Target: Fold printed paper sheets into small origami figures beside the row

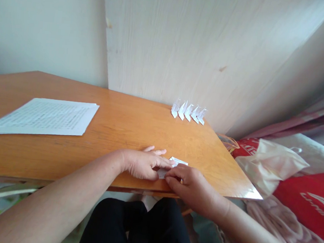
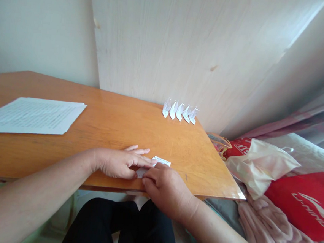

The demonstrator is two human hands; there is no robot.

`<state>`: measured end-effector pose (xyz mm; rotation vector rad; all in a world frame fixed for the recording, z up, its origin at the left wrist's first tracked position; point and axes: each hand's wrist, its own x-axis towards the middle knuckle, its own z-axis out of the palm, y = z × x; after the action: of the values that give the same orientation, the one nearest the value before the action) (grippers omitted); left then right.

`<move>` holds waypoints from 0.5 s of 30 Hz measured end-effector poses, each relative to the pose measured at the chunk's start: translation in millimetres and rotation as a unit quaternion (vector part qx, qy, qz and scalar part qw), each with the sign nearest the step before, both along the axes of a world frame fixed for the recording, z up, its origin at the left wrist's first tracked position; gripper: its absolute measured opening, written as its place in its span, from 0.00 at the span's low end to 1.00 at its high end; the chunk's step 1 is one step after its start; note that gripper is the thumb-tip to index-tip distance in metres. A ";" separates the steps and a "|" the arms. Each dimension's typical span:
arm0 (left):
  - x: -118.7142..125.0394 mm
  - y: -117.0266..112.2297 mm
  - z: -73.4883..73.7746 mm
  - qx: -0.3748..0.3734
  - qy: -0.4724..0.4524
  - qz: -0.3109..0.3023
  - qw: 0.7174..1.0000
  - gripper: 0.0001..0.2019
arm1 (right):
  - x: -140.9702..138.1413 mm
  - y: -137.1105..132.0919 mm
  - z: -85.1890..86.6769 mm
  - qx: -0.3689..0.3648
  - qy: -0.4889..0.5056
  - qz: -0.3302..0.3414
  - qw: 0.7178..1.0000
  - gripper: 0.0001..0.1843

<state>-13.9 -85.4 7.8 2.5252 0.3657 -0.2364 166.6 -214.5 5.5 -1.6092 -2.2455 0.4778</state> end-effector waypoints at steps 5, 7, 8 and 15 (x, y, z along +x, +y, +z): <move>0.5 -1.4 0.6 0.000 -0.009 0.002 1.000 0.35 | -5.3 16.2 3.2 -0.099 0.078 -0.087 0.988 0.09; 0.6 -1.4 0.7 0.007 -0.008 -0.001 1.000 0.36 | -7.4 19.9 4.4 -0.114 0.067 -0.120 0.984 0.06; 0.5 -1.4 0.9 0.011 -0.005 -0.002 1.000 0.36 | -8.3 21.1 4.9 -0.119 0.056 -0.131 0.983 0.06; -0.7 0.7 0.6 0.004 -0.006 -0.012 1.000 0.35 | -9.3 24.7 0.8 -0.125 0.027 -0.143 0.981 0.03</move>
<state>-14.5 -84.6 8.4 2.5399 0.3319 -0.2306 157.3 -189.8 6.3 -1.9788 -1.9314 0.7365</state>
